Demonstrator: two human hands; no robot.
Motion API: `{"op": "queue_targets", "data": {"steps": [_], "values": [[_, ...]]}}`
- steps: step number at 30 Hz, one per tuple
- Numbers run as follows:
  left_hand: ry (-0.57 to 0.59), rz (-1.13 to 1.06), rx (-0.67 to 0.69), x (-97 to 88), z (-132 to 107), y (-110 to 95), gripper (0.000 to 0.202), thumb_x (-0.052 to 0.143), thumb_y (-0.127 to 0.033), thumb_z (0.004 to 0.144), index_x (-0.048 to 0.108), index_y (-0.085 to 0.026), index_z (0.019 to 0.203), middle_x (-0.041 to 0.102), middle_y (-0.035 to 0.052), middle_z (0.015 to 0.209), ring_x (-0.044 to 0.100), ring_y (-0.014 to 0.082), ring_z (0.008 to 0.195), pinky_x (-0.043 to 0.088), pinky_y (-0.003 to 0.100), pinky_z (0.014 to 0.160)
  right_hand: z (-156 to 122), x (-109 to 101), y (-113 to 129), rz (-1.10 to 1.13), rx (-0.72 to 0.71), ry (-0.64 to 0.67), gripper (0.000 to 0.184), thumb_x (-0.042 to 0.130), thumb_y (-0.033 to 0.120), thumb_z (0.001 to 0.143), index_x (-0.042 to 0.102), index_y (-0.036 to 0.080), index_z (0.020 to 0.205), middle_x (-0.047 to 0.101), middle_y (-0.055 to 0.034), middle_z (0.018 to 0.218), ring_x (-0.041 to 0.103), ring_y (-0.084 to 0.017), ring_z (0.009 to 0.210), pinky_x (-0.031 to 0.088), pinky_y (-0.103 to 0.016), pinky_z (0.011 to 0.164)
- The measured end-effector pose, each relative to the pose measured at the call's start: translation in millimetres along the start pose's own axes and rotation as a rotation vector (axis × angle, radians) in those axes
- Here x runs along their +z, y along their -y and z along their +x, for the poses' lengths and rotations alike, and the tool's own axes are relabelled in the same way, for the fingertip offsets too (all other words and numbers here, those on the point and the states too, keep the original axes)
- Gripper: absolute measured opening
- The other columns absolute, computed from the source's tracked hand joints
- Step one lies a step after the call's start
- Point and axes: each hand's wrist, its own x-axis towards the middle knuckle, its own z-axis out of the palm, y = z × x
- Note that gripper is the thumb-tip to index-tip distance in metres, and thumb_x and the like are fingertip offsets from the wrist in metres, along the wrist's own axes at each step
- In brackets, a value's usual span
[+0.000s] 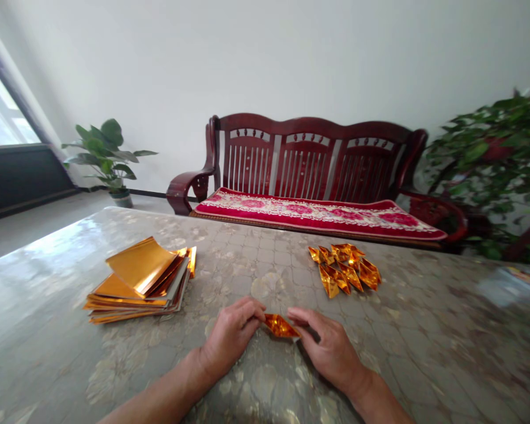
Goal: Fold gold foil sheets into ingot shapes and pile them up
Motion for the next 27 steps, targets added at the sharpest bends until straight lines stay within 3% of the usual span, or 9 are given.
{"op": "queue_targets", "data": {"steps": [3, 13, 27], "values": [[-0.002, 0.001, 0.002, -0.6, -0.2, 0.2, 0.020, 0.055, -0.005, 0.083, 0.066, -0.022, 0.080, 0.072, 0.0011, 0.094, 0.068, 0.0138, 0.088, 0.051, 0.023, 0.081, -0.8, -2.9, 1.5, -0.025, -0.030, 0.016, 0.029, 0.054, 0.013, 0.091, 0.064, 0.026, 0.116, 0.075, -0.0024, 0.102, 0.073, -0.017, 0.089, 0.059, -0.027, 0.083], [0.008, 0.043, -0.035, -1.2, 0.5, -1.5, 0.017, 0.057, -0.007, 0.085, 0.064, -0.020, 0.079, 0.068, -0.0008, 0.081, 0.064, 0.0121, 0.076, 0.047, 0.021, 0.072, 2.3, -7.6, 7.3, -0.051, -0.075, 0.042, 0.038, 0.050, 0.007, 0.088, 0.059, 0.025, 0.121, 0.072, -0.0043, 0.105, 0.070, -0.018, 0.096, 0.056, -0.030, 0.087], [0.054, 0.042, -0.045, -0.6, 0.1, 0.3, 0.017, 0.053, -0.011, 0.088, 0.062, -0.021, 0.078, 0.068, -0.0020, 0.079, 0.065, 0.0122, 0.075, 0.047, 0.020, 0.071, 1.2, -7.8, 0.6, -0.103, -0.253, 0.030, 0.017, 0.054, 0.012, 0.096, 0.064, 0.021, 0.107, 0.071, -0.0023, 0.089, 0.066, -0.015, 0.080, 0.052, -0.025, 0.073]]}}
